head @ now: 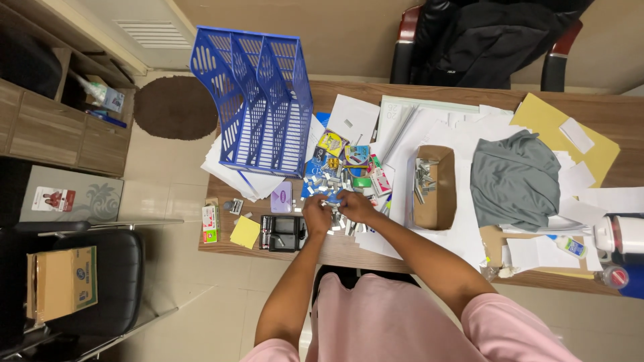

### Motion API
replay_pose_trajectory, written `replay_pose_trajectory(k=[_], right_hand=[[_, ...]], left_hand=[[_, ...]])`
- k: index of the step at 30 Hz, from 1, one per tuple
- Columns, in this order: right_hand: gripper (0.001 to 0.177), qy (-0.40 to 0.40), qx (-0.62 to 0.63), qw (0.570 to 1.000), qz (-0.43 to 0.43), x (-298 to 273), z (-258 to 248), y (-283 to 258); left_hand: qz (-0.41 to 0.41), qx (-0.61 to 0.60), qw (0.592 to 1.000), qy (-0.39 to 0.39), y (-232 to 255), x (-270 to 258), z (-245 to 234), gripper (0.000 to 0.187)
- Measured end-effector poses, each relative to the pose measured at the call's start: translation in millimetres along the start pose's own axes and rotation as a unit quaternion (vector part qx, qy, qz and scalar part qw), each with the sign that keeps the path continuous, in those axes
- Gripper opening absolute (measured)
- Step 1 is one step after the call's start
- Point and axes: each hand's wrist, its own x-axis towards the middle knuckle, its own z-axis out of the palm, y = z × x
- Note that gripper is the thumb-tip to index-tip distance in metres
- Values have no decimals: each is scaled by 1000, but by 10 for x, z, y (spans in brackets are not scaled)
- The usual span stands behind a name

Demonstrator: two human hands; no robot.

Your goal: The person organizes stationery items on a cluttered desk. They place batteries into a black organizer and then sort a large pile of metal clips into a brown cardboard box.

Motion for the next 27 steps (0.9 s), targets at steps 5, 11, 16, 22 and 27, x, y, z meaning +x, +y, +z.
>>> replay_pose_trajectory(k=[5, 11, 16, 22, 27], right_hand=[[62, -11, -125, 991, -37, -135, 119, -178], [69, -18, -223, 974, -43, -308, 75, -516], [52, 4, -232, 970, -69, -203, 171, -302], [33, -9, -231, 969, -83, -68, 138, -259], [29, -6, -187, 980, -67, 66, 48, -282]], left_hand=[[-12, 22, 1000, 10, -14, 148, 6, 34], [-22, 134, 990, -46, 189, 143, -43, 56], [-22, 146, 986, -80, -12, 122, 52, 50], [-1, 125, 987, -99, -54, 188, 8, 33], [-7, 94, 993, -77, -143, 217, 13, 25]])
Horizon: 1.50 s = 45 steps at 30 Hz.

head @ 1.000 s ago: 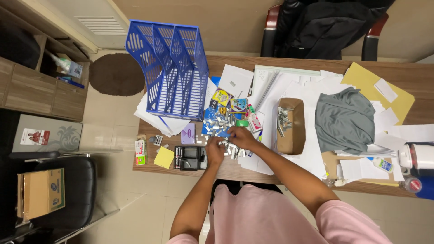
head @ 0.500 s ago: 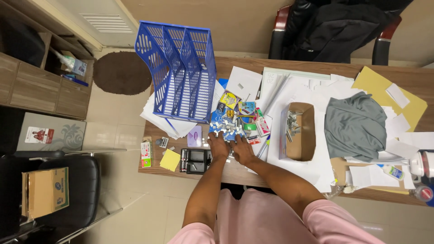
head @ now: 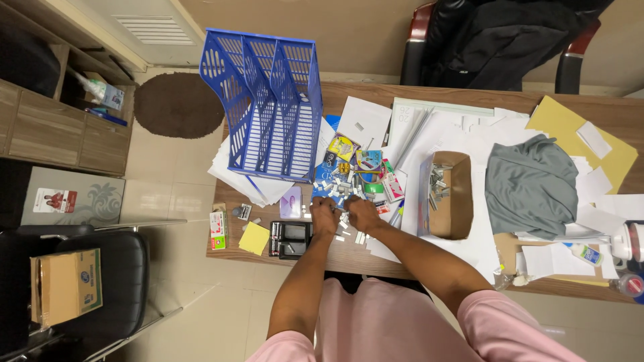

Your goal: The person organizes stationery items on a cluttered desk. They place batteries into a black organizer and then sort a large pile of metal clips into a brown cardboard box.

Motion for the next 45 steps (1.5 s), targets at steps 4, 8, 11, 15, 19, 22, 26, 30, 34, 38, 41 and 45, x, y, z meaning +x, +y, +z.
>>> replay_pose_trajectory(k=[4, 8, 11, 15, 19, 22, 26, 30, 34, 38, 41, 45], right_hand=[[32, 44, 45, 998, 12, 164, -36, 62], [38, 121, 51, 991, 14, 282, -32, 72], [49, 127, 24, 992, -1, 232, -292, -192], [77, 52, -36, 998, 7, 251, -379, -350], [73, 13, -77, 997, 19, 299, -141, -191], [68, 1, -71, 997, 21, 294, -105, -119], [64, 45, -30, 999, 2, 273, -98, -57], [53, 50, -18, 998, 23, 281, -81, -22], [48, 52, -43, 997, 32, 281, -14, 13], [39, 71, 8, 997, 21, 241, -83, -15], [31, 106, 84, 990, 39, 260, -65, 39], [30, 141, 295, 940, 95, 473, 387, 500]], left_hand=[[-18, -52, 998, 22, -79, -4, -1, 23], [-11, -99, 994, 48, -48, 21, -54, 20], [27, -70, 995, 60, 163, 32, -245, 30], [61, 38, 997, 0, 341, 56, -389, 57], [66, 82, 994, -35, 50, 100, -160, 57], [62, 71, 995, -39, -57, 125, -104, 49], [60, 50, 996, -33, -70, 165, -128, 42], [63, 34, 997, -17, -113, 198, -103, 32], [68, 0, 998, -2, -145, 194, -90, 25], [26, -40, 999, 0, -59, 231, -207, 20], [-67, -136, 988, -23, -148, 307, -120, 22], [-199, -414, 887, -44, -445, 505, 139, 23]])
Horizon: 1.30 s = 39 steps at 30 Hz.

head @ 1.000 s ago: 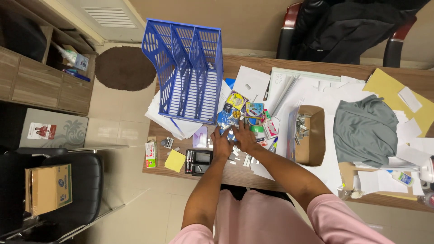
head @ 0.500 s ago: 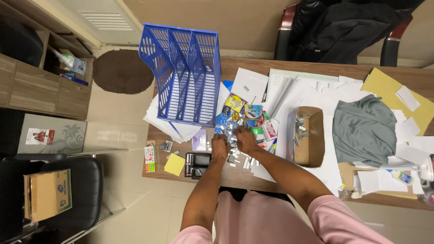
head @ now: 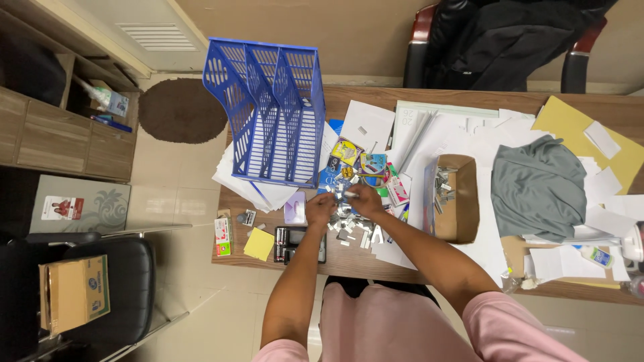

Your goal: The person organizes stationery items on a cluttered desk. They place batteries into a black organizer and then sort a large pile of metal clips into a brown cardboard box.

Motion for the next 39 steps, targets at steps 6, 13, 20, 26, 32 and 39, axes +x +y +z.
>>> replay_pose_trajectory(k=[6, 13, 20, 26, 32, 39], right_hand=[[34, -73, 275, 912, 295, 124, -207, -181], [36, -90, 201, 946, 237, 67, -200, -74], [36, -80, 253, 955, 134, 5, -382, -328], [40, -47, 334, 906, 255, 2, -679, -487], [49, -42, 296, 924, 236, -76, -701, -344], [59, -95, 302, 928, 198, -219, -986, -505]], left_hand=[[-131, -261, 952, -86, 307, -110, -119, 22], [-182, -304, 931, -86, 181, -69, 50, 20], [-189, -213, 957, -64, 491, -291, 498, 19], [-119, -234, 964, -51, 332, -31, 762, 14], [-61, -285, 957, -8, 642, -139, 927, 12], [23, -254, 966, -38, 880, -314, 1459, 13]])
